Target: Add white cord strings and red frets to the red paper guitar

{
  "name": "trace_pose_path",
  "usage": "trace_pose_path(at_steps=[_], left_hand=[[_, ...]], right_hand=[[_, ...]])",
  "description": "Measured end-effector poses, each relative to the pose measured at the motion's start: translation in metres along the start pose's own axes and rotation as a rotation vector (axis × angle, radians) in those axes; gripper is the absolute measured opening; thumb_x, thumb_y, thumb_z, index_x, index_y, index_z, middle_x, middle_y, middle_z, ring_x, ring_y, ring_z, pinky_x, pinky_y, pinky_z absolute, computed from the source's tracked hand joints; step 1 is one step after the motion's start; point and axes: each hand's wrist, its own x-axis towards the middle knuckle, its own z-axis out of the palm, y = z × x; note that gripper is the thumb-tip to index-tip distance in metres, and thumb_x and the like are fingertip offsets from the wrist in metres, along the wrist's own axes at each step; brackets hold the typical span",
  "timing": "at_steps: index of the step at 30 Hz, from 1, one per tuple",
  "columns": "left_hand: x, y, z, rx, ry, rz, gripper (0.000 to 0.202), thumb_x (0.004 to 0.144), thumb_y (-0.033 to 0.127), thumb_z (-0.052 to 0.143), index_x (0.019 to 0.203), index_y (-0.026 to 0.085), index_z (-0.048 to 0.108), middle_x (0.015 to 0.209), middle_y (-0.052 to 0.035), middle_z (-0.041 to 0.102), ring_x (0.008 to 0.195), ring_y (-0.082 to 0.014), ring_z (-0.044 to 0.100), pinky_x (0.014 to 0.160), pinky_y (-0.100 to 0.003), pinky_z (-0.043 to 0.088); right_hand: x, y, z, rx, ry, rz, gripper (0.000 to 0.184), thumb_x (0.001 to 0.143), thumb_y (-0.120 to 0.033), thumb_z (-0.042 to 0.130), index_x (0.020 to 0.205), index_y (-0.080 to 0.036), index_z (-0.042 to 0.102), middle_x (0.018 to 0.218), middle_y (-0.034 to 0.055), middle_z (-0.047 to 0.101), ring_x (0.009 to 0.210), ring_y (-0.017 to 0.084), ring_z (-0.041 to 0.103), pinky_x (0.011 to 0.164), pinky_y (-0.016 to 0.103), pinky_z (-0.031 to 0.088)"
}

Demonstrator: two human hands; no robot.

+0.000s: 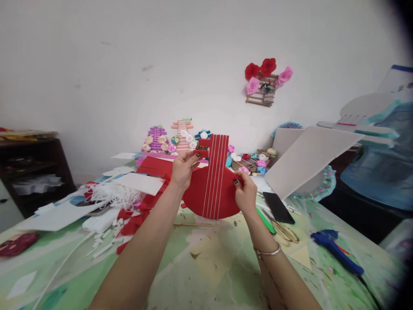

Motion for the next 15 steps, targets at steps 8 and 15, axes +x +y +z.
trace_pose_path(at_steps=[8,15], left_hand=[[0.0006,-0.0012,-0.0017,0.012,-0.005,0.004,0.027,0.059,0.023,0.083,0.082,0.016,0.070,0.085,-0.0034,0.070,0.081,-0.0147,0.065,0.075,-0.027,0.044],[0.0022,-0.0027,-0.0019,0.018,-0.005,0.007,0.026,0.060,0.024,0.082,0.082,0.017,0.070,0.085,-0.0036,0.070,0.080,-0.0153,0.065,0.074,-0.027,0.043]], right_hand=[[0.0006,0.0018,0.0005,0.008,0.015,-0.004,0.031,0.070,-0.011,0.042,0.093,-0.018,0.062,0.095,0.0091,0.067,0.089,0.025,0.060,0.082,0.037,0.044],[0.0004,0.0032,0.0018,0.014,0.023,-0.017,0.031,0.070,-0.010,0.042,0.092,-0.018,0.062,0.094,0.0088,0.067,0.089,0.025,0.060,0.081,0.038,0.045]])
